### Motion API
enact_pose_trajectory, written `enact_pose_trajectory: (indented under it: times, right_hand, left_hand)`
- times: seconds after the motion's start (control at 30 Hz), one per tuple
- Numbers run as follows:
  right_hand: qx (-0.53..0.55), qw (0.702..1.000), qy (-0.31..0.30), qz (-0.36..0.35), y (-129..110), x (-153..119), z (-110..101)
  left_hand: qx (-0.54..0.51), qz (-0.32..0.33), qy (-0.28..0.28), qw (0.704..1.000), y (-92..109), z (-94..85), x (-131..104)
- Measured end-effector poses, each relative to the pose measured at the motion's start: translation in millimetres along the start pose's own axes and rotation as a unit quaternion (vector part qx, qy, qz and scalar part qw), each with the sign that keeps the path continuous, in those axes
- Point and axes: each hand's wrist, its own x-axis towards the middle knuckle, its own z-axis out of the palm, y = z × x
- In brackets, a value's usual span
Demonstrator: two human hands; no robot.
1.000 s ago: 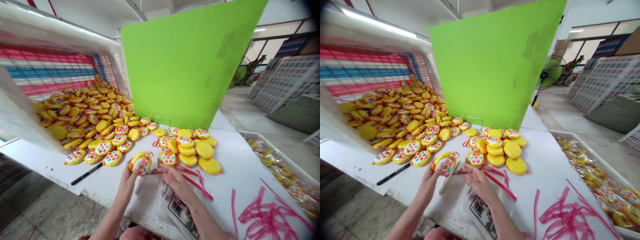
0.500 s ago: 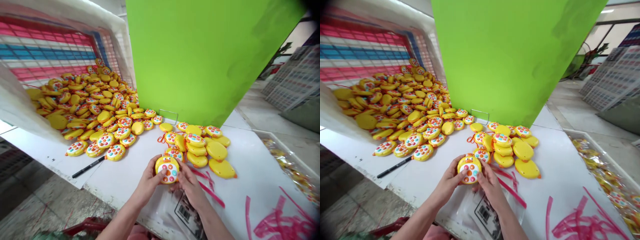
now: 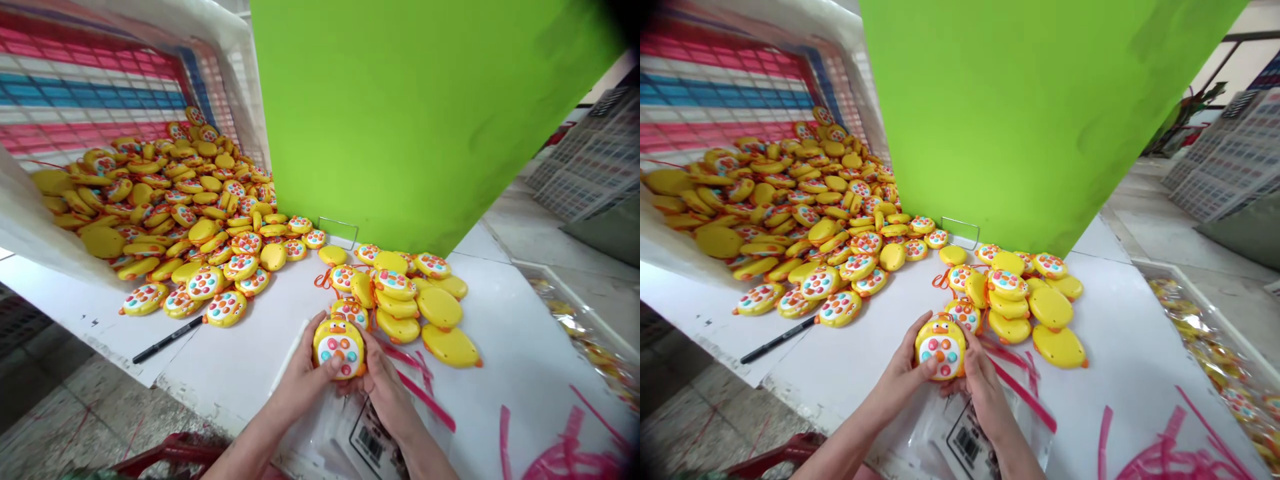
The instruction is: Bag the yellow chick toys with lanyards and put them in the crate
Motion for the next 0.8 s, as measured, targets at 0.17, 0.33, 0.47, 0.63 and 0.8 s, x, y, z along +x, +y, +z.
enact_pose_trajectory:
  times: [0.17, 0.33, 0.47, 0.63, 0.8]
  right_hand:
    - [0.028, 0.997, -0.065, -0.010, -9.5, 0.7, 4.7]
    - [0.057, 0.997, -0.059, -0.007, -7.9, 2.7, 5.8]
    - [0.066, 0.997, -0.030, -0.010, -2.1, 6.0, 4.1]
    - [0.061, 0.998, 0.014, -0.016, 3.8, 9.3, 2.2]
    - [0.082, 0.990, 0.083, -0.074, 0.0, 11.7, -0.3]
  left_hand:
    - [-0.077, -0.072, 0.032, 0.994, 1.7, 0.0, 7.7]
    - [-0.112, -0.092, 0.026, 0.989, 2.4, -0.7, 6.8]
    - [-0.096, -0.084, 0.026, 0.992, 15.3, 0.5, 22.1]
    - [-0.059, -0.003, 0.025, 0.998, 42.7, 14.0, 67.5]
    - [-0.056, -0.027, -0.021, 0.998, 43.3, 30.6, 68.4]
